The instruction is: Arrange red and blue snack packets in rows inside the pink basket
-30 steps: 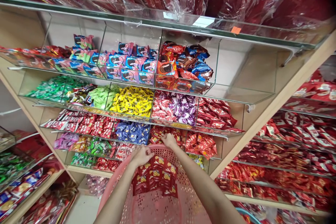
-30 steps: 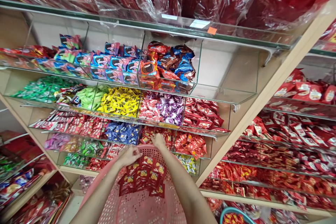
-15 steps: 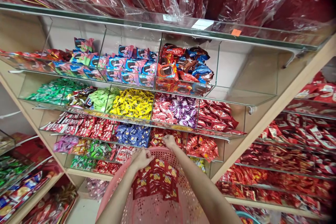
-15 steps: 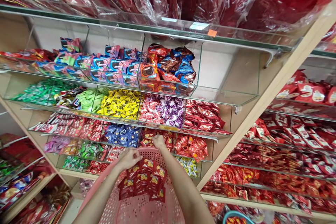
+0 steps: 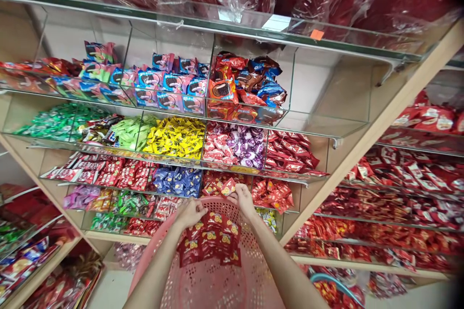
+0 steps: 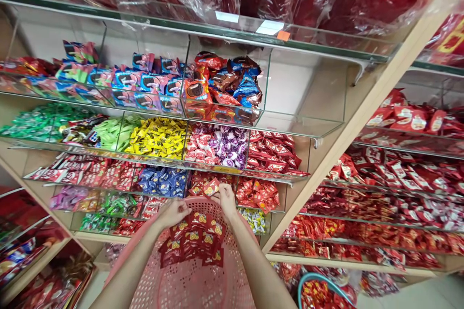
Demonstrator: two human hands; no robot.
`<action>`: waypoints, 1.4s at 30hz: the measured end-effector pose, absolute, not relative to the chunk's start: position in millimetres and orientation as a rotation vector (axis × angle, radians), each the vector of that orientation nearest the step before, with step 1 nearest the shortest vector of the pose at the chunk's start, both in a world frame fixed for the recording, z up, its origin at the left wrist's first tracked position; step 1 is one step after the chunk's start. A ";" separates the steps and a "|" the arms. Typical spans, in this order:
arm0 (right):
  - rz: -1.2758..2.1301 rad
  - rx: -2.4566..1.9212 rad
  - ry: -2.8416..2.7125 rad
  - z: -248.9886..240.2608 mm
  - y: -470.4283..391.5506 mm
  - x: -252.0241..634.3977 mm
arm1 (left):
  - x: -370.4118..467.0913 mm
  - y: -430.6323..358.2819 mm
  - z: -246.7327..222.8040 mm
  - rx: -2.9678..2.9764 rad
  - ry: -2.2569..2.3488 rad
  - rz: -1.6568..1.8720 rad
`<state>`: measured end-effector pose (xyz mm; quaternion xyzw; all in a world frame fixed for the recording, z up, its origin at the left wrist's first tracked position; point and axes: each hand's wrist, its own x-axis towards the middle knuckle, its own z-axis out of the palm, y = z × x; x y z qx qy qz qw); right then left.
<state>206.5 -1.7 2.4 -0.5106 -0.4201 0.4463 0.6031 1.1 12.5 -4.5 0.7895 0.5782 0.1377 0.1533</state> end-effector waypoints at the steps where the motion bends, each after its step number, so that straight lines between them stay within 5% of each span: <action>1: 1.144 -1.159 -0.867 1.3 -4.1 206.4 | 1.1 12.4 -4.4 2.268 1.661 0.391; 6: 1.487 -1.228 -0.647 4.6 -16.6 205.3 | 1.5 12.8 -4.9 2.285 1.651 0.391; 11: 1.610 -1.210 -0.993 3.7 -27.2 202.0 | 1.2 13.7 -5.3 2.296 1.641 0.392; 20: 0.928 -1.713 -1.956 -7.5 -40.5 190.8 | -0.6 15.8 -9.0 2.320 1.625 0.393; 25: 0.693 -1.646 -2.219 -12.8 -36.7 195.0 | 0.0 15.4 -8.6 2.319 1.649 0.373; 42: 0.475 -1.828 -2.388 -6.8 -44.0 202.9 | -0.8 17.3 -12.0 2.331 1.618 0.387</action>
